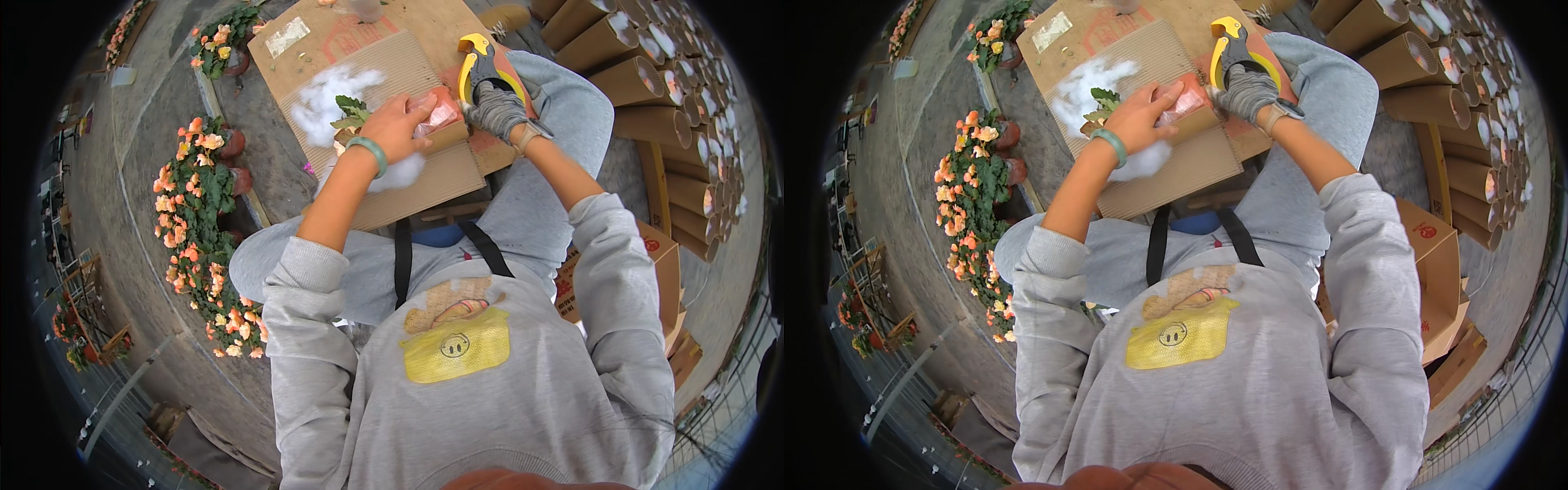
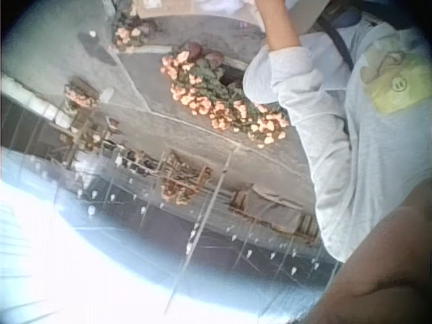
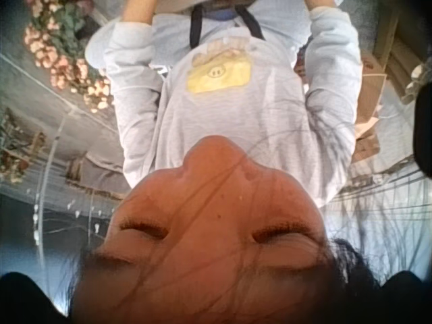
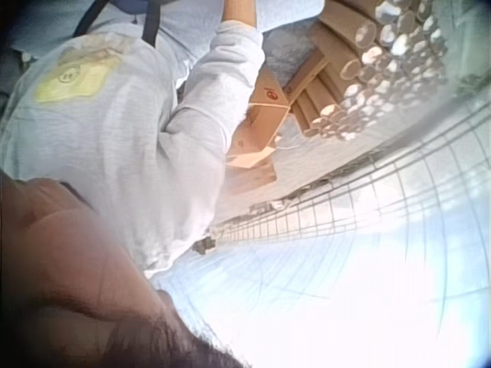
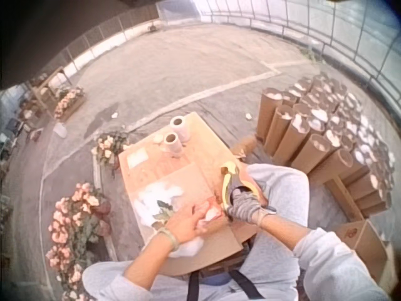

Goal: The person sits on the floor and repeatedly assembles decorative cones by placing cotton and artificial flowers onto a cardboard sheet, rolling the cardboard into a cone, and sealing it with a tape dispenser. The finished cones are placed in a nearby box.

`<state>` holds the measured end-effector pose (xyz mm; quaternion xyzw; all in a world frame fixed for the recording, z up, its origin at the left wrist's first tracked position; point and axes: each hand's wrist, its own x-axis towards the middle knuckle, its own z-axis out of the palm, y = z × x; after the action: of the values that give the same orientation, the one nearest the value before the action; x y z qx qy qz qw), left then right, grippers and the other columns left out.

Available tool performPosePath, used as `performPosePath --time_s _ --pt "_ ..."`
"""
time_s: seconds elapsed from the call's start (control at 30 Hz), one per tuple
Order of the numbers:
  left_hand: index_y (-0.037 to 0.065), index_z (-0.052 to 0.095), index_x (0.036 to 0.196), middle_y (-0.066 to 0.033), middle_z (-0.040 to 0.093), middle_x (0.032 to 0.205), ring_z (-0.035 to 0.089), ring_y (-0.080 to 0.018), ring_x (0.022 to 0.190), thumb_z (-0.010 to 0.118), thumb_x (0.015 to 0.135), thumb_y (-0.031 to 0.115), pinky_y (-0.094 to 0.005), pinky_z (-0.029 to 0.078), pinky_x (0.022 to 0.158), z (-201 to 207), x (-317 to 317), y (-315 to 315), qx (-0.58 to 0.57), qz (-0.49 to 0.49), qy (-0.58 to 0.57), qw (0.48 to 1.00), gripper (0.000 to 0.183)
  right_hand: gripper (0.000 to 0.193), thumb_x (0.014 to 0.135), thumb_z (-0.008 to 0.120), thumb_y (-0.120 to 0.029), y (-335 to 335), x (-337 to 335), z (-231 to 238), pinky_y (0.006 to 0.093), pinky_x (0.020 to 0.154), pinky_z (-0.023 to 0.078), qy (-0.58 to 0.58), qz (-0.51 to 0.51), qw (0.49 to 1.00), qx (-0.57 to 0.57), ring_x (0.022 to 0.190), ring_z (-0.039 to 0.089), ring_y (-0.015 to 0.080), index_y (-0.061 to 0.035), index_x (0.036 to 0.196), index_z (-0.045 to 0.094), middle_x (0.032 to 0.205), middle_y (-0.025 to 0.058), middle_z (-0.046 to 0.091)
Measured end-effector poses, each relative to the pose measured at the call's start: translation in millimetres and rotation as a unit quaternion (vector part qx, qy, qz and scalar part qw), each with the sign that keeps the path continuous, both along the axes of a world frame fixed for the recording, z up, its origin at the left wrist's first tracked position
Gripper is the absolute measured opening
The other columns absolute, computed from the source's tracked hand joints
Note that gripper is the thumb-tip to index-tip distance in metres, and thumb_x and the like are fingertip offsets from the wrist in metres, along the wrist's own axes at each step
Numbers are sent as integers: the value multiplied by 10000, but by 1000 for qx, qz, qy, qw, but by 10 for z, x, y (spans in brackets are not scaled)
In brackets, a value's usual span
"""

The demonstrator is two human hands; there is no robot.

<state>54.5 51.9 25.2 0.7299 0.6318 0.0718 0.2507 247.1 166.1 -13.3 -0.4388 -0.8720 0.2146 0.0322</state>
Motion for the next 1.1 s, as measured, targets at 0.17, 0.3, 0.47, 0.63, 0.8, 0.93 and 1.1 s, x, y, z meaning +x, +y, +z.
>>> performPosePath --time_s 0.17,0.3,0.47,0.63,0.8,0.93,1.1 --pt "91 352 1340 -202 565 1120 550 -348 1026 777 629 332 -405 453 871 -6 -12 4 -4 85 -51 995 862 550 801 645 -448 216 246 626 292 742 484 199 -48 931 -303 860 606 183 -3 1111 552 963 104 622" --pt "-36 264 1310 -195 627 1005 594 -366 951 829 559 332 -410 475 833 -2 29 -33 37 141 -69 987 1009 442 878 585 -421 149 262 945 219 628 476 382 -62 817 -427 780 599 89 -34 1090 583 905 25 634" --pt "-62 222 1341 -167 634 1067 605 -355 959 835 537 339 -381 491 824 51 19 -4 -46 189 -44 980 1087 418 915 531 -403 -686 103 1152 230 625 496 384 -85 822 -413 732 597 91 -28 1091 584 879 28 628" --pt "-35 332 1344 -119 645 1087 626 -289 949 805 541 411 -347 485 829 -78 -209 180 -17 147 -100 984 1034 533 830 618 -443 -1327 436 1616 274 707 493 335 -212 758 -518 835 592 120 -8 1134 562 921 57 631" --pt "55 618 1150 -113 655 1059 624 -225 944 821 532 383 -298 460 854 -290 -487 427 -113 97 -191 970 729 541 806 660 -377 -1323 434 1030 244 751 485 197 -180 837 -478 865 611 134 -8 1176 520 1007 97 627" --pt "-5 536 1232 -140 609 1149 581 -206 1032 826 568 336 -275 424 903 -227 -550 590 -215 86 -254 939 800 666 788 652 -325 -1284 501 804 312 861 465 121 -114 911 -376 1038 580 243 20 1302 405 1142 187 570" --pt "-82 502 1234 -167 598 1177 577 -212 1061 824 571 306 -275 414 923 -73 -483 614 -267 64 -173 946 833 613 795 666 -366 -750 457 832 402 783 493 16 -133 980 -145 958 594 356 18 1217 445 1048 253 580"
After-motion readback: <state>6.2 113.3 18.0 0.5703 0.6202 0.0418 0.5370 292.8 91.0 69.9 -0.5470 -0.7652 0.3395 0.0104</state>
